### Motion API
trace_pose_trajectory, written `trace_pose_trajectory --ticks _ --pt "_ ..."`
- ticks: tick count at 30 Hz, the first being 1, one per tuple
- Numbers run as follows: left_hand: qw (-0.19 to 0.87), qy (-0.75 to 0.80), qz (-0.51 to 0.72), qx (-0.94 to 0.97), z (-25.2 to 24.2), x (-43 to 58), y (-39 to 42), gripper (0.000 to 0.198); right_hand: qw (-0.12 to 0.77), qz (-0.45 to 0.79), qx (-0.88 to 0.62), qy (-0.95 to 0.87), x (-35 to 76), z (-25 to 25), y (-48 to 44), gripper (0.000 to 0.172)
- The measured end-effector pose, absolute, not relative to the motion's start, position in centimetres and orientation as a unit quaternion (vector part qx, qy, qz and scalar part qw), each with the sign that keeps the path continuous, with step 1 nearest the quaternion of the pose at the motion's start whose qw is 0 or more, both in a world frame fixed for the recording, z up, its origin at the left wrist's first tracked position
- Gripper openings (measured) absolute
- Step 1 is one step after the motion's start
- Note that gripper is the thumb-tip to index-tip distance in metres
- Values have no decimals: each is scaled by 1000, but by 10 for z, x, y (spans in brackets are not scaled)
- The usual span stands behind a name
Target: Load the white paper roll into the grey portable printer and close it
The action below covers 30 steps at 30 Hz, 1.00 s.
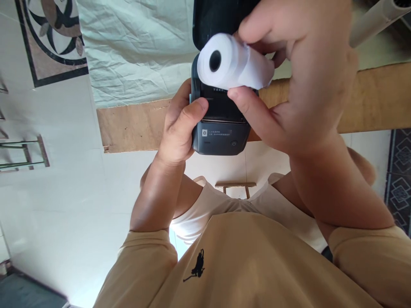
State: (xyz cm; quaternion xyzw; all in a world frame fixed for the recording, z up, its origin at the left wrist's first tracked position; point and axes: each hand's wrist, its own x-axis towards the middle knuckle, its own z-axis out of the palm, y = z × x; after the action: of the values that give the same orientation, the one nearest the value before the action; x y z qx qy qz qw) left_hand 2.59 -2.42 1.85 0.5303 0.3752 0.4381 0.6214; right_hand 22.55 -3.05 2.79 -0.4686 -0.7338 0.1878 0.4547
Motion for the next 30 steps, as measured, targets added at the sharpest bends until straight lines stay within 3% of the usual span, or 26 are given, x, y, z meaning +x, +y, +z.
trace_pose_trajectory --ticks 4,14,23,27,30 --pt "673 368 425 481 20 26 -24 27 381 5 -469 -797 225 43 -32 29" --pt "660 378 416 498 21 24 -23 34 378 38 -482 -790 214 44 -32 7" --pt "661 334 453 496 14 27 -18 34 405 25 -481 -777 209 43 -40 10" --pt "662 364 436 488 18 28 -19 24 414 8 -470 -779 204 41 -44 16" --pt "670 358 432 485 24 28 -22 33 425 29 -452 -784 202 36 -47 19"
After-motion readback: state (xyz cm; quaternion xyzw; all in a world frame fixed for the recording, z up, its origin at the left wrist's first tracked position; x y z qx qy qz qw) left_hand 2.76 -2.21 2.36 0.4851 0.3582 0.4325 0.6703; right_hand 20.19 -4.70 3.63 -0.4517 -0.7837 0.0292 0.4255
